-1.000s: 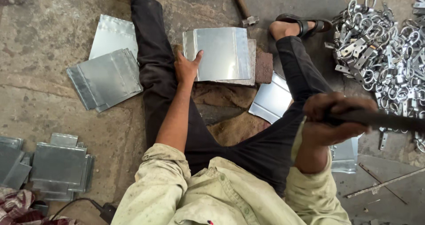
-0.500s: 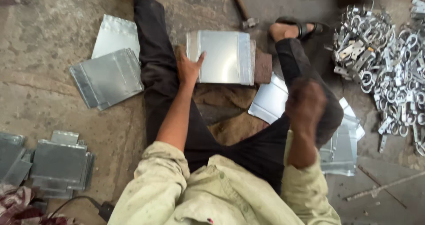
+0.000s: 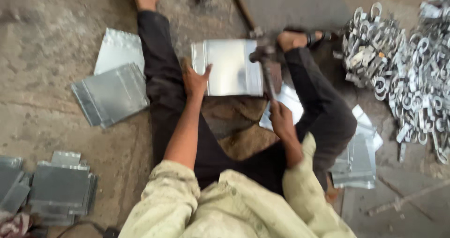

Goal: The person uses a hammer to flatten and shape metal sheets against a metal block while sitting on the floor.

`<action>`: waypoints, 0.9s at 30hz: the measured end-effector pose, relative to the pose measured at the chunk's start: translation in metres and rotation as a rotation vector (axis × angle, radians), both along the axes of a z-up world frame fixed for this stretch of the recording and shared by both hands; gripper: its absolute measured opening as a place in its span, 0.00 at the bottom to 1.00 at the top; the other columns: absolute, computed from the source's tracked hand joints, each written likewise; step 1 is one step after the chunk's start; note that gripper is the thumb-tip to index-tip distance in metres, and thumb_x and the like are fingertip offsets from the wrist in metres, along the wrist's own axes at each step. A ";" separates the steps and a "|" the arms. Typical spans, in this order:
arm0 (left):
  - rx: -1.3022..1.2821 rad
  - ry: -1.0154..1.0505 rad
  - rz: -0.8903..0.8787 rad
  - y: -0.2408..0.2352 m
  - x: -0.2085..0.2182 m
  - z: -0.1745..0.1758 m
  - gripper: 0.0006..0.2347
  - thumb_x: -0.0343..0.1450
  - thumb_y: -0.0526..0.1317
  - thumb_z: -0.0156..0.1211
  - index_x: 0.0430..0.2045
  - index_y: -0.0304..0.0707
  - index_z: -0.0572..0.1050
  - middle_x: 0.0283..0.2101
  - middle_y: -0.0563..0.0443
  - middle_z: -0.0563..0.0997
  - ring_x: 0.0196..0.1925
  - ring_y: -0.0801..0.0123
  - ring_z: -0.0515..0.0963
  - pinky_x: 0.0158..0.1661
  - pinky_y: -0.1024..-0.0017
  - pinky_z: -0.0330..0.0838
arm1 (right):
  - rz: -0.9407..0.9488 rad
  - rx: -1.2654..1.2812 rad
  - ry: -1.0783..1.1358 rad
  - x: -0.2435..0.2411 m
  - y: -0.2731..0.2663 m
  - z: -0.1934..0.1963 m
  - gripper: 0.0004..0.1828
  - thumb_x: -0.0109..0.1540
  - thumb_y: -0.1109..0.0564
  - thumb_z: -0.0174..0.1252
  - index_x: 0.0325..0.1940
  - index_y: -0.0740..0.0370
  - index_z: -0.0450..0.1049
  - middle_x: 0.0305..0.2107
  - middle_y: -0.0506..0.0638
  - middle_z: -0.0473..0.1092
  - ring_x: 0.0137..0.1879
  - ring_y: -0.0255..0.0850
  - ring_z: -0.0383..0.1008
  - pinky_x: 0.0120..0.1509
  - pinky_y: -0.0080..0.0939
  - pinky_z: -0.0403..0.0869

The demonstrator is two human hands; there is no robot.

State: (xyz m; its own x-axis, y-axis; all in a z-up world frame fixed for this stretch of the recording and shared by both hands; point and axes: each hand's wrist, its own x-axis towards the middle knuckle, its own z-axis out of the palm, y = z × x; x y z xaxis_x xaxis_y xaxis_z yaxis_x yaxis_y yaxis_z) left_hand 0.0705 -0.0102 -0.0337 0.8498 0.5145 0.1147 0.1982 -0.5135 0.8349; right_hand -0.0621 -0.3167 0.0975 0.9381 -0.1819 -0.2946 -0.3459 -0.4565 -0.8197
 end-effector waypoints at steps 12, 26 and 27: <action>-0.053 0.279 -0.014 -0.003 -0.021 0.014 0.43 0.61 0.69 0.66 0.55 0.24 0.69 0.46 0.22 0.80 0.50 0.33 0.81 0.47 0.50 0.77 | 0.027 0.580 -1.060 0.018 0.001 0.110 0.25 0.74 0.34 0.43 0.46 0.57 0.68 0.27 0.50 0.64 0.20 0.37 0.58 0.25 0.38 0.61; -0.038 0.206 -0.061 -0.004 -0.028 0.003 0.42 0.64 0.68 0.67 0.53 0.20 0.69 0.43 0.18 0.80 0.49 0.29 0.80 0.46 0.49 0.77 | 0.123 -0.036 -0.991 0.002 -0.016 0.142 0.20 0.75 0.43 0.39 0.51 0.60 0.69 0.30 0.54 0.66 0.28 0.43 0.66 0.30 0.42 0.63; -0.031 0.203 -0.052 -0.004 -0.035 0.004 0.42 0.63 0.68 0.67 0.53 0.19 0.69 0.42 0.18 0.80 0.47 0.30 0.80 0.45 0.49 0.77 | -0.061 0.677 -0.736 -0.004 -0.013 0.153 0.24 0.74 0.35 0.41 0.53 0.57 0.68 0.28 0.50 0.63 0.21 0.36 0.59 0.22 0.36 0.56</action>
